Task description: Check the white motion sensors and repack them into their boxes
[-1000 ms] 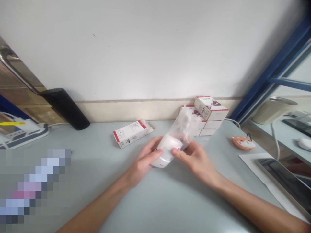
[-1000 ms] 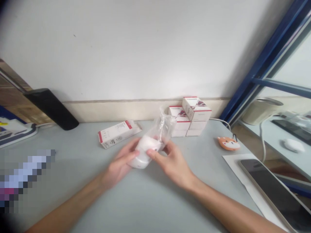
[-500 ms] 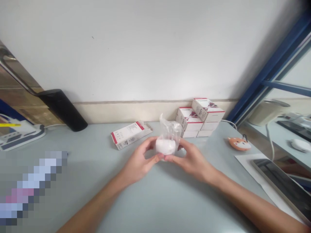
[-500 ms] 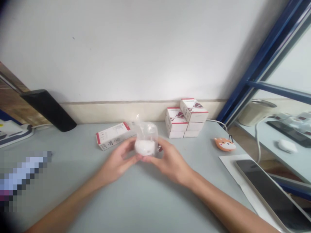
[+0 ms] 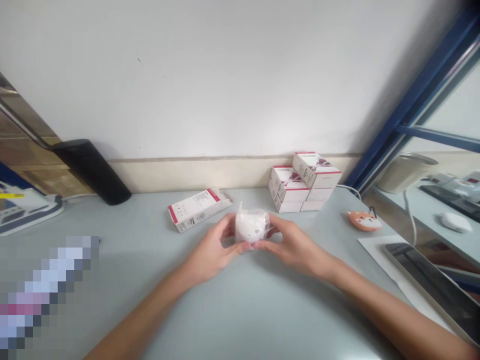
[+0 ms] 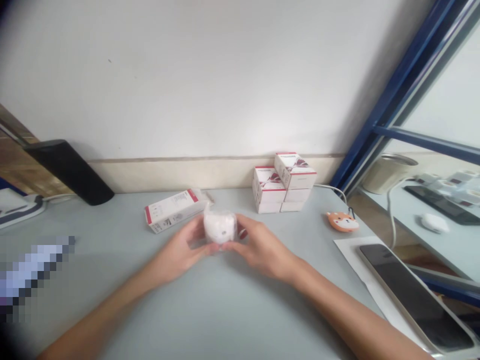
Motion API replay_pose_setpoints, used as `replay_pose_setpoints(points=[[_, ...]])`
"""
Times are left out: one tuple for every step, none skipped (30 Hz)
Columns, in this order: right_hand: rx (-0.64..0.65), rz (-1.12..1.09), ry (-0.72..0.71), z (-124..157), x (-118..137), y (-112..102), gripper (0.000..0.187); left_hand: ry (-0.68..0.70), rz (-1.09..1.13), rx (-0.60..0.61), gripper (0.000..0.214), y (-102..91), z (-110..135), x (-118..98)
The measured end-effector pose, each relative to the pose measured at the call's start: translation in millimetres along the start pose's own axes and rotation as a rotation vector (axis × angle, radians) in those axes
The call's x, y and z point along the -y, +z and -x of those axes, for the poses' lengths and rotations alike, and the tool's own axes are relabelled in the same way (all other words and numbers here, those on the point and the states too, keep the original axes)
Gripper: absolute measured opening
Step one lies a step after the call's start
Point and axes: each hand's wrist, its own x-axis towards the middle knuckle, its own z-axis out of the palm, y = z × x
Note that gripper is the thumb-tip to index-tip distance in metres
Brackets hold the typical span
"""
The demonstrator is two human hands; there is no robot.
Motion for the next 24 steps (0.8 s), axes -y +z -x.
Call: replay_pose_setpoints(points=[[0.017,0.008,0.007,0.9,1.0,-1.0,0.035,-0.036,0.001,0.002,0.06,0.8,-0.7,1.3],[0.029,0.026,0.01,1.7,1.3,-1.8,0.038,-0.068,0.0,0.005,0.061,1.5,-1.0,2.5],[0.038,0.054,0.007,2.4,1.0,-2.0,0.039,-0.093,-0.006,0.009,0.062,2.1,-1.0,3.4],[0.043,0.086,0.0,3.0,0.1,-1.8,0.038,-0.107,-0.017,0.011,0.062,2.7,-0.8,3.9],[0.046,0.116,-0.007,3.4,-1.1,-1.1,0.036,-0.115,-0.033,0.008,0.062,3.3,-0.3,3.8],[0.048,0.141,-0.018,3.6,-2.4,-0.1,0.033,-0.122,-0.052,0.005,0.062,3.7,0.2,3.4],[0.054,0.16,-0.028,3.8,-3.6,0.9,0.031,-0.13,-0.073,-0.001,0.062,4.0,0.9,2.6],[0.068,0.17,-0.034,3.9,-4.3,1.7,0.028,-0.141,-0.099,-0.009,0.062,4.1,1.5,1.7],[0.086,0.17,-0.037,4.0,-4.7,2.1,0.025,-0.156,-0.127,-0.016,0.062,4.1,2.0,0.7],[0.101,0.159,-0.035,4.2,-4.6,2.1,0.023,-0.171,-0.155,-0.023,0.062,3.9,2.5,-0.2],[0.113,0.144,-0.029,4.5,-4.3,1.6,0.021,-0.181,-0.181,-0.03,0.062,3.6,2.9,-1.0],[0.114,0.128,-0.02,4.8,-3.7,0.7,0.019,-0.178,-0.197,-0.036,0.063,3.1,3.2,-1.8],[0.108,0.116,-0.008,5.1,-3.1,-0.4,0.02,-0.161,-0.195,-0.039,0.066,2.5,3.3,-2.6],[0.095,0.11,0.001,5.5,-2.4,-1.5,0.022,-0.132,-0.176,-0.032,0.069,1.8,3.4,-3.5],[0.075,0.109,0.01,5.7,-1.9,-2.3,0.025,-0.094,-0.141,-0.024,0.069,1.0,3.5,-4.4],[0.057,0.114,0.018,6.0,-1.5,-2.9,0.028,-0.054,-0.1,-0.016,0.067,0.2,3.5,-5.2],[0.047,0.121,0.021,6.1,-1.3,-3.0,0.032,-0.022,-0.062,-0.007,0.063,-0.7,3.5,-5.9],[0.046,0.13,0.022,6.1,-1.3,-2.7,0.035,-0.009,-0.035,0.002,0.059,-1.4,3.5,-6.1],[0.051,0.139,0.019,6.1,-1.6,-2.0,0.037,-0.019,-0.025,0.011,0.056,-2.1,3.5,-6.0],[0.061,0.151,0.012,6.2,-2.1,-1.1,0.038,-0.045,-0.026,0.019,0.055,-2.6,3.5,-5.6],[0.074,0.165,0.003,6.4,-2.9,0.1,0.038,-0.079,-0.035,0.031,0.056,-2.9,3.7,-4.9],[0.083,0.185,-0.009,6.9,-4.0,1.4,0.038,-0.113,-0.045,0.051,0.058,-3.1,3.9,-4.1],[0.084,0.212,-0.021,7.5,-5.4,2.7,0.038,-0.135,-0.052,0.067,0.057,-3.2,4.1,-3.4],[0.079,0.244,-0.032,8.5,-6.9,3.9,0.04,-0.142,-0.056,0.075,0.056,-3.2,4.3,-2.9]])
